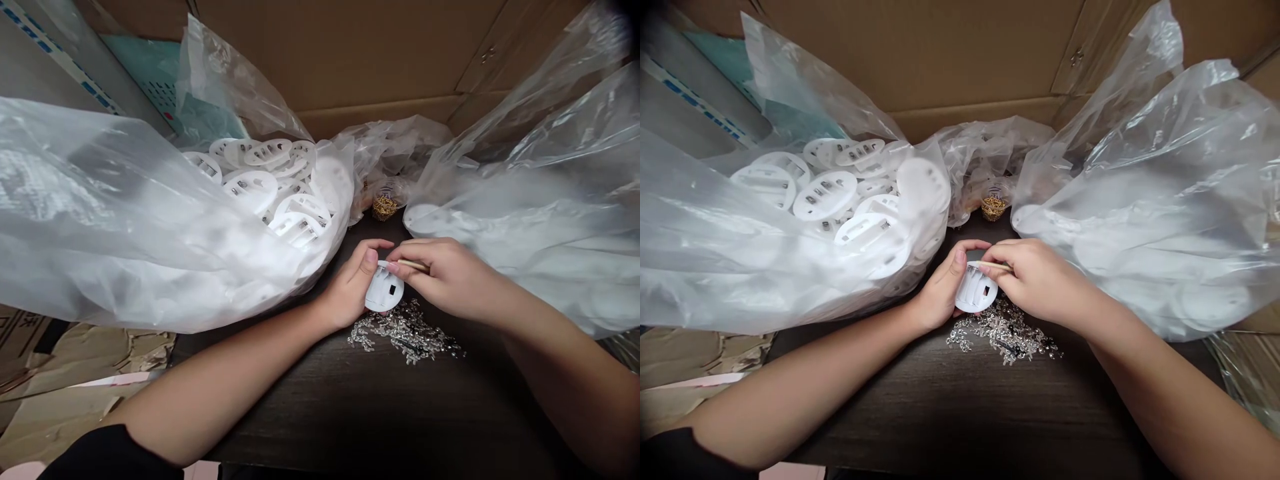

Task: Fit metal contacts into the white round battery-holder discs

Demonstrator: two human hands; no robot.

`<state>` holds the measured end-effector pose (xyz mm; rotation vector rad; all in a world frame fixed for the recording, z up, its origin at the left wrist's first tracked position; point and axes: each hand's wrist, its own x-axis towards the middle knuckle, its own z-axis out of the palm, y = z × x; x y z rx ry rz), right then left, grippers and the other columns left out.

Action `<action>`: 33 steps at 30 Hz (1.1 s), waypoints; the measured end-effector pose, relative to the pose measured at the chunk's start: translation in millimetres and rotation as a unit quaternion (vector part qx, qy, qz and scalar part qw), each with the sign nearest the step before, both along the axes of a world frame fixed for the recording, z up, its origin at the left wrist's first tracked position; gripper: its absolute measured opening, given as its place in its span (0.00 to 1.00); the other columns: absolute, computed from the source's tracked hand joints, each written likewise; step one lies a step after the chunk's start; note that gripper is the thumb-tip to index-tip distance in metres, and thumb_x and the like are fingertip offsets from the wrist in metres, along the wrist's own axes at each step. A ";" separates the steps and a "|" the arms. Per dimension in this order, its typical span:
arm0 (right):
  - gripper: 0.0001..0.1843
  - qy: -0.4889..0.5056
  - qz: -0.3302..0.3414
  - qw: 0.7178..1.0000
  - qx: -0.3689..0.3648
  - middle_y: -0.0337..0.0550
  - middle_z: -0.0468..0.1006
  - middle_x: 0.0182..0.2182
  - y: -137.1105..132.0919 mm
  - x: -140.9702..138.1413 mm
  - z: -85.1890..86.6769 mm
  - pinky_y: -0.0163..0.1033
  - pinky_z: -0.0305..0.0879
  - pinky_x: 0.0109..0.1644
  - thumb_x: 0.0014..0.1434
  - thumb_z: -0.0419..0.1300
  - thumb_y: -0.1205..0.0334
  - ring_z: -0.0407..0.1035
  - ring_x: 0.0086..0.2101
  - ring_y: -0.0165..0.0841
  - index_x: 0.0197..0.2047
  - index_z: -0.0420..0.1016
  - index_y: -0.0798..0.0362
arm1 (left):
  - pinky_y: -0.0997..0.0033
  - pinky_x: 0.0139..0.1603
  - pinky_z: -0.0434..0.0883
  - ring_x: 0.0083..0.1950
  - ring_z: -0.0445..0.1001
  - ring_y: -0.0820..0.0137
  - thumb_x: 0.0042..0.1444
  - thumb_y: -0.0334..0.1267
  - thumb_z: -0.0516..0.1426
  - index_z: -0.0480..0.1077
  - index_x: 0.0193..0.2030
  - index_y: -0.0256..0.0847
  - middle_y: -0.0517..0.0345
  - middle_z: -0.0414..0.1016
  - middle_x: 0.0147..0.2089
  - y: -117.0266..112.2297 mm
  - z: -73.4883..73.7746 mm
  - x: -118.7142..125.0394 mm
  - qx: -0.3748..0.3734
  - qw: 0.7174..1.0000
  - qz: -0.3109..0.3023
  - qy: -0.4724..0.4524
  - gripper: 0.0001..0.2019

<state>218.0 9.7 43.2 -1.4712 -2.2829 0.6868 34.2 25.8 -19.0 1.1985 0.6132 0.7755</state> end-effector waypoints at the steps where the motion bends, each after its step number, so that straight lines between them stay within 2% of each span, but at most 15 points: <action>1: 0.13 -0.003 0.009 1.000 0.000 0.42 0.75 0.30 0.1 -0.7 0.6 0.41 0.57 0.37 0.68 0.55 0.60 0.66 0.32 0.34 0.30 0.70 0.52 | 0.78 0.21 0.63 0.23 0.65 0.76 0.69 0.60 0.45 0.64 0.59 0.40 0.61 0.67 0.30 0.2 -0.9 -0.7 0.011 1.000 0.005 0.008 0.27; 4: 0.12 -0.007 0.025 0.999 -0.024 0.42 0.74 0.31 0.3 -2.5 2.7 0.41 0.57 0.37 0.67 0.54 0.62 0.65 0.32 0.34 0.30 0.67 0.52 | 0.76 0.27 0.64 0.28 0.66 0.75 0.69 0.60 0.46 0.65 0.59 0.40 0.57 0.71 0.35 1.6 -4.2 -2.4 0.032 0.999 0.011 0.024 0.27; 11: 0.18 0.006 0.025 0.990 -0.135 0.46 0.76 0.38 2.8 1.1 3.8 0.44 0.62 0.42 0.71 0.49 0.47 0.68 0.38 0.38 0.38 0.69 0.51 | 0.73 0.41 0.69 0.44 0.72 0.69 0.69 0.58 0.47 0.65 0.61 0.39 0.48 0.74 0.52 3.7 -5.8 -3.4 0.082 0.996 0.011 0.015 0.26; 13: 0.20 0.019 0.045 0.986 -0.161 0.48 0.77 0.41 4.8 1.8 2.6 0.45 0.64 0.46 0.72 0.47 0.46 0.69 0.41 0.39 0.41 0.71 0.51 | 0.74 0.40 0.70 0.44 0.74 0.69 0.70 0.58 0.48 0.66 0.62 0.39 0.46 0.74 0.53 2.5 -5.3 -4.4 0.090 0.996 0.008 0.014 0.26; 15: 0.21 0.016 0.056 0.983 -0.175 0.49 0.77 0.42 7.5 2.1 3.3 0.46 0.65 0.47 0.72 0.46 0.46 0.70 0.42 0.40 0.41 0.71 0.52 | 0.76 0.31 0.69 0.35 0.74 0.73 0.70 0.58 0.47 0.63 0.66 0.41 0.48 0.75 0.47 1.5 -5.7 -5.5 0.060 0.998 -0.014 0.014 0.28; 17: 0.20 0.005 0.054 0.982 -0.181 0.49 0.77 0.42 10.9 2.6 7.5 0.46 0.65 0.48 0.71 0.48 0.47 0.71 0.42 0.40 0.41 0.72 0.52 | 0.78 0.20 0.65 0.24 0.72 0.75 0.69 0.60 0.45 0.56 0.72 0.44 0.55 0.75 0.36 2.1 -7.2 -6.0 -0.004 0.998 -0.065 0.008 0.32; 19: 0.19 0.002 0.056 0.981 -0.186 0.49 0.77 0.44 14.6 3.0 15.4 0.47 0.66 0.50 0.70 0.50 0.47 0.71 0.44 0.41 0.42 0.73 0.52 | 0.79 0.14 0.63 0.21 0.73 0.73 0.67 0.63 0.47 0.49 0.75 0.45 0.56 0.74 0.34 4.6 -9.7 -5.8 -0.050 0.995 -0.083 -0.018 0.37; 22: 0.19 0.046 0.057 0.970 -0.233 0.48 0.78 0.44 20.1 1.5 28.5 0.47 0.67 0.52 0.68 0.52 0.45 0.72 0.44 0.41 0.43 0.73 0.52 | 0.78 0.13 0.67 0.21 0.76 0.69 0.66 0.67 0.44 0.44 0.77 0.42 0.56 0.75 0.31 8.5 -13.2 -5.0 -0.093 0.989 -0.088 -0.069 0.42; 25: 0.19 0.157 0.091 0.921 -0.345 0.46 0.80 0.41 24.9 -1.8 35.0 0.46 0.69 0.49 0.69 0.52 0.44 0.75 0.42 0.40 0.44 0.71 0.51 | 0.79 0.13 0.67 0.19 0.75 0.70 0.66 0.68 0.41 0.43 0.77 0.39 0.57 0.75 0.28 7.4 -13.1 -4.9 -0.096 0.985 -0.093 -0.109 0.43; 27: 0.19 0.208 0.108 0.896 -0.378 0.45 0.81 0.40 27.6 -2.7 35.1 0.45 0.69 0.48 0.68 0.53 0.44 0.76 0.41 0.38 0.43 0.71 0.51 | 0.80 0.12 0.66 0.19 0.75 0.70 0.64 0.70 0.41 0.45 0.77 0.38 0.57 0.75 0.28 4.3 -10.7 -5.0 -0.085 0.985 -0.084 -0.121 0.45; 33: 0.20 0.199 0.049 0.921 -0.333 0.47 0.81 0.36 31.3 -2.3 28.0 0.44 0.69 0.48 0.64 0.60 0.44 0.74 0.36 0.36 0.37 0.74 0.54 | 0.80 0.11 0.64 0.18 0.74 0.69 0.62 0.73 0.40 0.44 0.77 0.38 0.57 0.75 0.25 -0.1 -3.6 -5.2 -0.059 0.991 -0.048 -0.112 0.48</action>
